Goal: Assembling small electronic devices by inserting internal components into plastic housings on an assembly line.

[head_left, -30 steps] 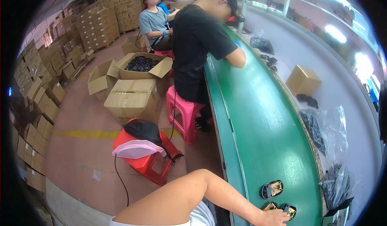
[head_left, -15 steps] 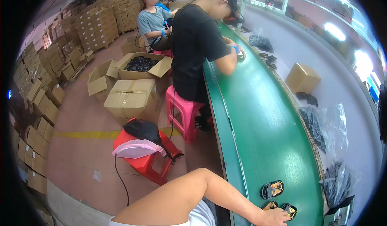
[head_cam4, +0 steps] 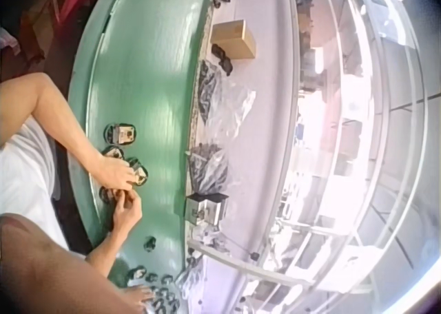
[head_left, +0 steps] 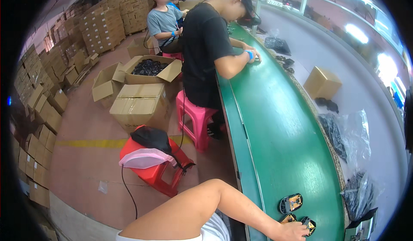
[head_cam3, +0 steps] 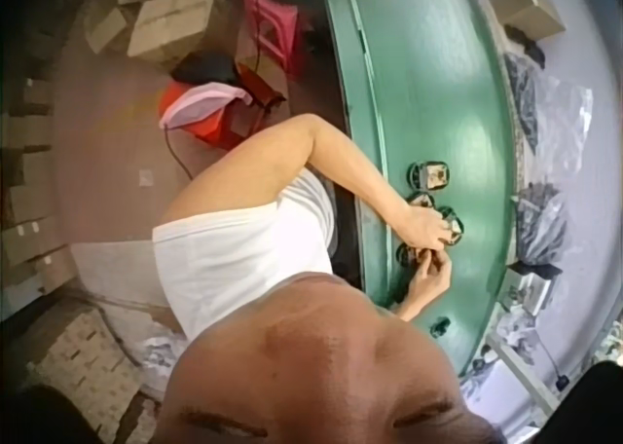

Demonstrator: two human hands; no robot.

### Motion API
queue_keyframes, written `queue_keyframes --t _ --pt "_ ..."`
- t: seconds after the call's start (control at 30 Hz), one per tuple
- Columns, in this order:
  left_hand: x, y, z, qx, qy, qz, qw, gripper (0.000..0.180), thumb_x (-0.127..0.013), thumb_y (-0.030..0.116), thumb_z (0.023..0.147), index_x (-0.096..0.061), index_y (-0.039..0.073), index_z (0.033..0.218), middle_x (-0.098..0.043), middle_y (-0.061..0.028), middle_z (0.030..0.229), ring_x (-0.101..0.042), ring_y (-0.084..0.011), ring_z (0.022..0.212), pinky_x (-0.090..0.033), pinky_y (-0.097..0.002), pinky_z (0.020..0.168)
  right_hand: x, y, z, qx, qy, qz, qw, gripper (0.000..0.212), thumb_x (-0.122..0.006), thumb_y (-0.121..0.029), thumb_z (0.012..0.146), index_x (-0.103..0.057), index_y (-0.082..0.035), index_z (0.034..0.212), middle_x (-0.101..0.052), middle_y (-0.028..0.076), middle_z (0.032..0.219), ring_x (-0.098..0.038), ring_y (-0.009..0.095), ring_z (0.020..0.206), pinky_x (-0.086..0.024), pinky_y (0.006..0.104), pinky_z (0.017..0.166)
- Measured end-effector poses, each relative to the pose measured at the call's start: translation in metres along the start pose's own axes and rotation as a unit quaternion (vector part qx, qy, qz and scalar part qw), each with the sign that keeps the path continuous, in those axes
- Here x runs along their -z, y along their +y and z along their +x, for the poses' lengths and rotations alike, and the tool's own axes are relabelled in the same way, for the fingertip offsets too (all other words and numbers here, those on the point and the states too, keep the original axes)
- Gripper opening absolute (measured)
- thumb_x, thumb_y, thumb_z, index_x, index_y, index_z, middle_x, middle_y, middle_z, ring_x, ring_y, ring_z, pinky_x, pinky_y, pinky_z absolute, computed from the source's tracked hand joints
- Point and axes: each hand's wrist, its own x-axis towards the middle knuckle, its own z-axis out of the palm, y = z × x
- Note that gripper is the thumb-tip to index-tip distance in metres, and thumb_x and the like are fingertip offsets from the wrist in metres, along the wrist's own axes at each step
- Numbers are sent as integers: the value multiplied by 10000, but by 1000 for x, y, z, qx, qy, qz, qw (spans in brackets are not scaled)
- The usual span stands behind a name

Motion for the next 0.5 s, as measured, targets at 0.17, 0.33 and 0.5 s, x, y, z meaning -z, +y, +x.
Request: queue_keyframes --t 0.17,0.33,0.5 --pt "-2 0 -1 -8 26 -4 1000 200 -697 247 884 -722 67 967 -660 -125 1110 -663 -294 979 -552 -432 732 0 -2 0 12 1 -17 1000 174 -702 18 970 -674 77 1131 -711 133 968 -673 181 835 -602 328 781" --pt "-1 -1 -2 -13 35 -17 999 190 -694 245 886 -724 76 968 -672 -122 1070 -667 -296 964 -551 -431 728 -1 6 -1 1 -6 -3 1000 174 -699 24 969 -671 77 1133 -710 137 966 -675 180 835 -599 324 776" --pt "-6 -2 -2 -9 43 -20 999 193 -694 241 887 -729 76 982 -666 -115 1023 -663 -294 945 -541 -429 711 -1 8 0 6 -5 -11 1000 174 -696 25 970 -671 76 1135 -709 135 964 -677 179 830 -598 322 774"
